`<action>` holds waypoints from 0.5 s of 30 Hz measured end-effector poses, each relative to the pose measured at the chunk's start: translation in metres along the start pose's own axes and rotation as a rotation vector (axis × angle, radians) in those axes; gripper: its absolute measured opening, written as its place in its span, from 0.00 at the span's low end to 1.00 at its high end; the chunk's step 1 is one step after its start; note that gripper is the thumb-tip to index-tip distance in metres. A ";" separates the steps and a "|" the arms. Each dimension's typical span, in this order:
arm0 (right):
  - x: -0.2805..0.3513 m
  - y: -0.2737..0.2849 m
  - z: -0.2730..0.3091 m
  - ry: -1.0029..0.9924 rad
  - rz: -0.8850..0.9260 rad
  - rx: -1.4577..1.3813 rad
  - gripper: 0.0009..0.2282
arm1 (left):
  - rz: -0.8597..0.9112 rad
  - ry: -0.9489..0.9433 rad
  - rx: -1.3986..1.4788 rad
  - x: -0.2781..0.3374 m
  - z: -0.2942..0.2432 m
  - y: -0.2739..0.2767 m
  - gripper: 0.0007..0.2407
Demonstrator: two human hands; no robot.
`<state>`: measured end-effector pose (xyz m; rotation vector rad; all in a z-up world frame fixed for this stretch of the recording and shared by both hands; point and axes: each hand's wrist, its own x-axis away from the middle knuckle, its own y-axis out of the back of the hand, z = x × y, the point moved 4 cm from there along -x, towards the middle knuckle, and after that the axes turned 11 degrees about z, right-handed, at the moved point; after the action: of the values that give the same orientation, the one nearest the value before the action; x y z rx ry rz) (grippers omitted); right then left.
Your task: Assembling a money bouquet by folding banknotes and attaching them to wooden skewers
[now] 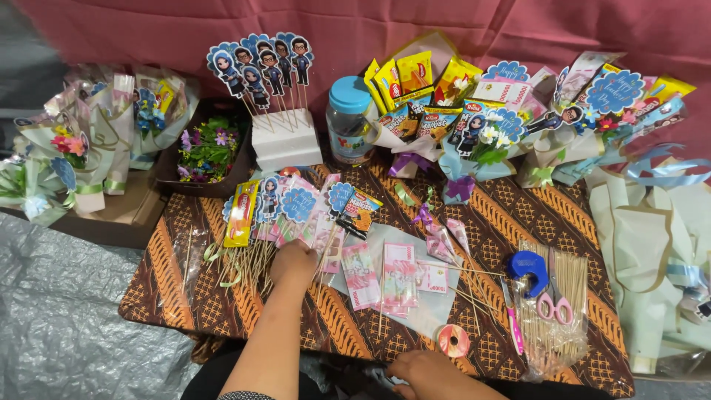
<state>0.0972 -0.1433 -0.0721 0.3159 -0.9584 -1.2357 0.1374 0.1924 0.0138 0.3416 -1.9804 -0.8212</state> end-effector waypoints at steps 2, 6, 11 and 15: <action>0.002 0.003 0.005 0.005 -0.009 -0.008 0.13 | -0.081 -0.050 0.031 -0.016 0.010 -0.004 0.10; 0.003 0.003 0.010 0.033 -0.043 -0.004 0.13 | 0.028 0.001 -0.106 0.021 -0.005 0.002 0.17; -0.001 -0.005 0.011 0.010 -0.033 0.014 0.13 | 0.035 -0.005 -0.063 0.012 0.005 -0.004 0.12; -0.002 -0.012 0.006 0.031 -0.065 0.035 0.13 | -0.206 -0.047 0.013 0.018 0.010 0.017 0.10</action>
<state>0.0843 -0.1439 -0.0775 0.3955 -0.9506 -1.2704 0.1204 0.1993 0.0337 0.5456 -2.0171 -0.9541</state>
